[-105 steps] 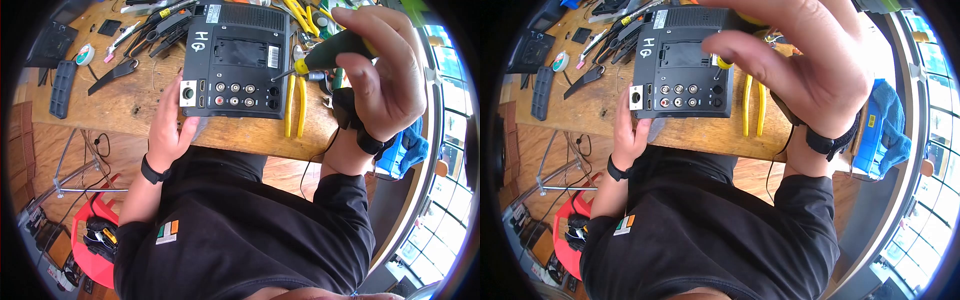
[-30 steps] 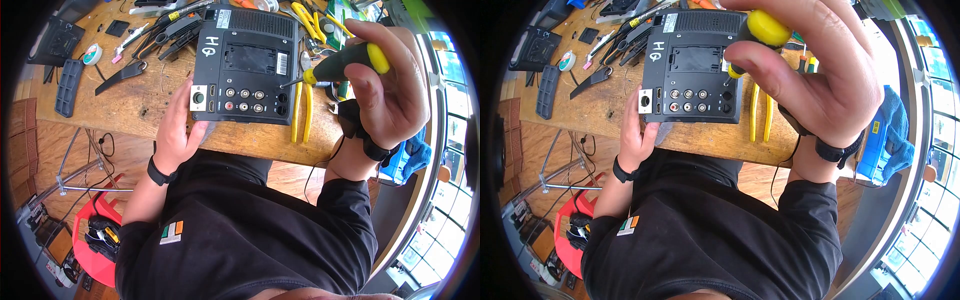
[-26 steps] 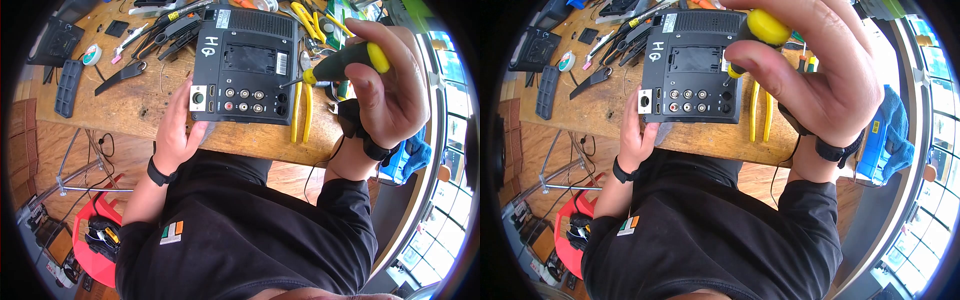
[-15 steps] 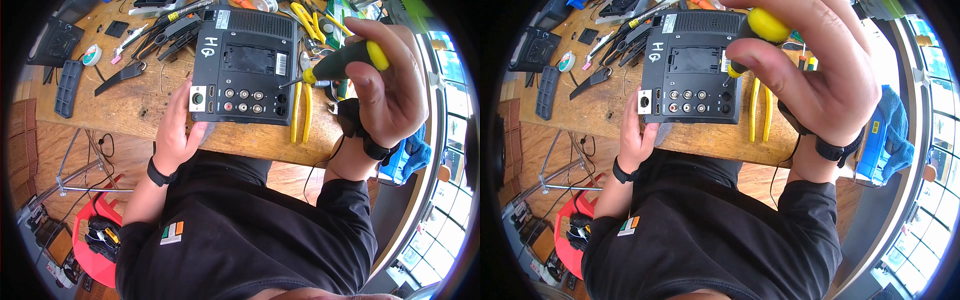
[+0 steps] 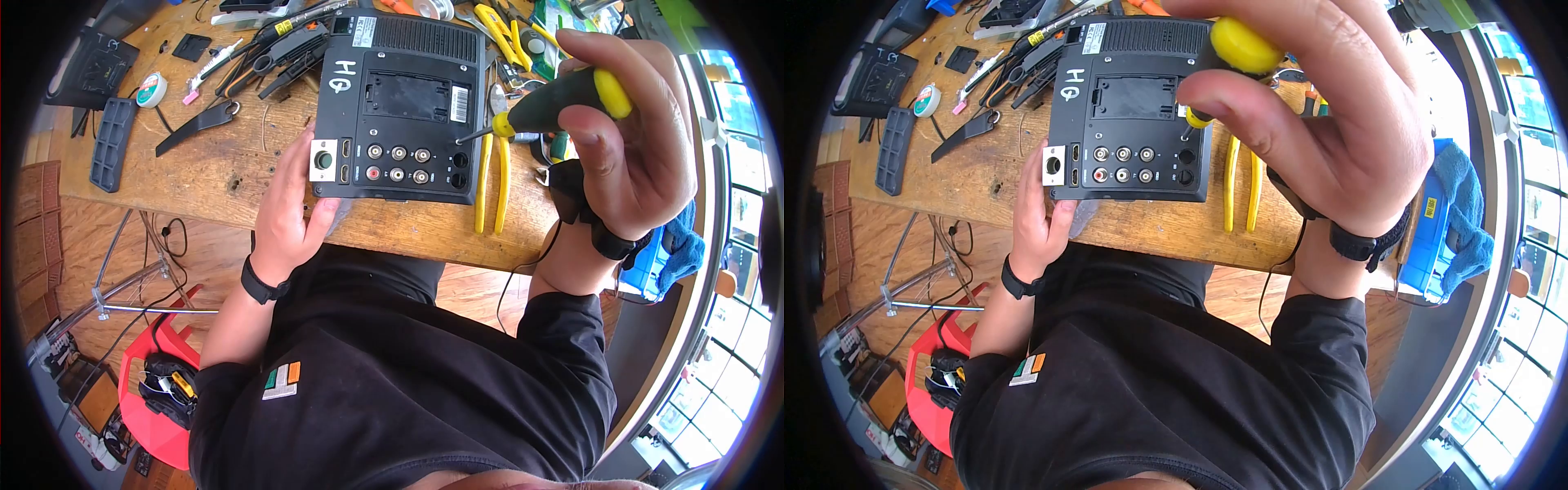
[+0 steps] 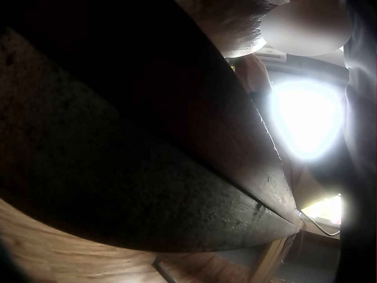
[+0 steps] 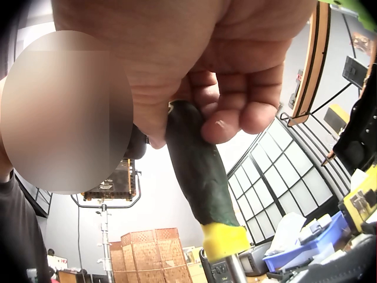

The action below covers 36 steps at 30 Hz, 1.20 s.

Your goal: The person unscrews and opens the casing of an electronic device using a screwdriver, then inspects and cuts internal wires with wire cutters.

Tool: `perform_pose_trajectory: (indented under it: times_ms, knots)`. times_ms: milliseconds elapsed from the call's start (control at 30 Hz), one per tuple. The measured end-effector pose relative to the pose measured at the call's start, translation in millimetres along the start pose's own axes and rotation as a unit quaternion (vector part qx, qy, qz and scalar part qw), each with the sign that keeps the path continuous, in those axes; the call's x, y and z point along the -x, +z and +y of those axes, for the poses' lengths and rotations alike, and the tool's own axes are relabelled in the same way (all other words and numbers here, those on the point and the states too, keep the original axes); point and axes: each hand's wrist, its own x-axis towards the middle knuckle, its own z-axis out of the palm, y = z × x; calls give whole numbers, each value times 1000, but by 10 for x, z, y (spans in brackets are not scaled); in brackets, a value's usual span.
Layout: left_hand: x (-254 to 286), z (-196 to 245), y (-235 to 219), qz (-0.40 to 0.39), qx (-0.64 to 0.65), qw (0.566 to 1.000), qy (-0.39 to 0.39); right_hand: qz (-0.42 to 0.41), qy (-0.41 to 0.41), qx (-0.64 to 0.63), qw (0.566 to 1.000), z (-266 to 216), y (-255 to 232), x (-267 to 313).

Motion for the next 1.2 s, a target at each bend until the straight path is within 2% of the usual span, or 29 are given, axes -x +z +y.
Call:
perform_pose_trajectory:
  times_ms: [733,933,1033,1100,1200]
  knots:
    - [-5,3,3,2,6,1000,1,3,-15,13,1000,15,-2,-3]
    - [-9,1,-4,-1,8,1000,2,-81,-34,7,996,41,-97,-58]
    - [-4,-3,-2,-1,13,1000,2,-47,-49,10,998,86,14,11]
    - [-8,-2,1,1,13,1000,4,38,40,-115,992,33,161,69]
    - [-6,-5,4,2,15,1000,6,42,38,-136,989,62,209,99]
